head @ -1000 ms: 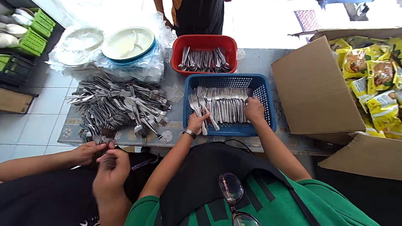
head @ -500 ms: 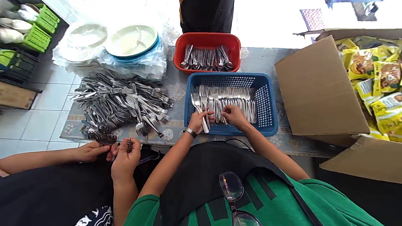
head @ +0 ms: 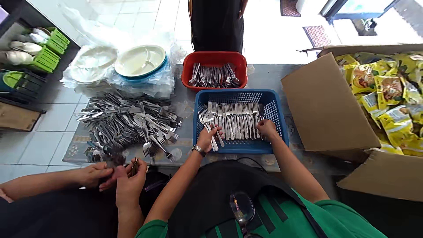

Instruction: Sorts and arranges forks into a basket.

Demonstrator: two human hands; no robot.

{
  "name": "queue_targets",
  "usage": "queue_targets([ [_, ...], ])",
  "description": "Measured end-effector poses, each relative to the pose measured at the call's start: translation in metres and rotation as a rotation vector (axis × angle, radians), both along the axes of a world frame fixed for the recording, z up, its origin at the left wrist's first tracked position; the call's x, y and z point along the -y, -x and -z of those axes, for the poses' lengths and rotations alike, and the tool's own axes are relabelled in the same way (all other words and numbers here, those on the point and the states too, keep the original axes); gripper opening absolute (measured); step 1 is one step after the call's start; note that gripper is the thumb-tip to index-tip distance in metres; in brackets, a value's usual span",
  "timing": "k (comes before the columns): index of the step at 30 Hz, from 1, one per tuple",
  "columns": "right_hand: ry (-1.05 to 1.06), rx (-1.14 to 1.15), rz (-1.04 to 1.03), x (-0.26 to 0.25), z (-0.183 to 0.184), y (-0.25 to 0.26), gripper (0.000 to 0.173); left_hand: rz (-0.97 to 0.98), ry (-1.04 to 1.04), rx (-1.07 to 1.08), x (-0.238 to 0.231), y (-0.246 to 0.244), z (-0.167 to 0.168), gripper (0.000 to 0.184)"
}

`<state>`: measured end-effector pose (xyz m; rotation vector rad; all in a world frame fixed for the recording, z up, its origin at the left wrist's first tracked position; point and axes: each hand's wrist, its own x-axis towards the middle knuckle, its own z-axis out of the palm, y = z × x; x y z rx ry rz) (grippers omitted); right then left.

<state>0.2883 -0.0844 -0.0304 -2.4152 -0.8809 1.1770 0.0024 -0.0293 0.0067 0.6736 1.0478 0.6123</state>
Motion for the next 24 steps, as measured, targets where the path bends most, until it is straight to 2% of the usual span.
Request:
queue_targets([
  [5,-0.04,0.089,-0.041,-0.003,-0.01,0.005,0.035,-0.041,-0.044,-0.013,0.0,-0.001,-0.005,0.031],
  [11,0.014,0.193,-0.041,-0.007,-0.01,0.012,0.035,-0.083,-0.053,-0.014,0.002,-0.001,-0.008,0.03],
  [13,0.01,0.25,-0.074,-0.006,-0.022,0.019,0.039,-0.094,-0.062,-0.014,0.004,0.0,-0.008,0.03],
  [15,-0.093,0.29,-0.121,-0.005,-0.039,0.034,0.039,-0.096,-0.075,-0.014,0.004,0.0,-0.007,0.029],
  [17,-0.235,0.211,-0.19,-0.007,-0.055,0.056,0.035,-0.09,-0.081,-0.01,0.004,-0.001,-0.006,0.03],
  [19,-0.315,0.025,-0.311,-0.01,-0.065,0.084,0.033,-0.084,-0.079,-0.009,0.004,-0.001,-0.005,0.03],
  [21,-0.337,-0.125,-0.445,-0.014,-0.062,0.109,0.035,-0.078,-0.081,-0.006,0.003,0.0,-0.003,0.029],
  [24,-0.316,-0.181,-0.522,-0.015,-0.055,0.134,0.035,-0.073,-0.112,0.008,0.004,0.002,-0.002,0.027],
])
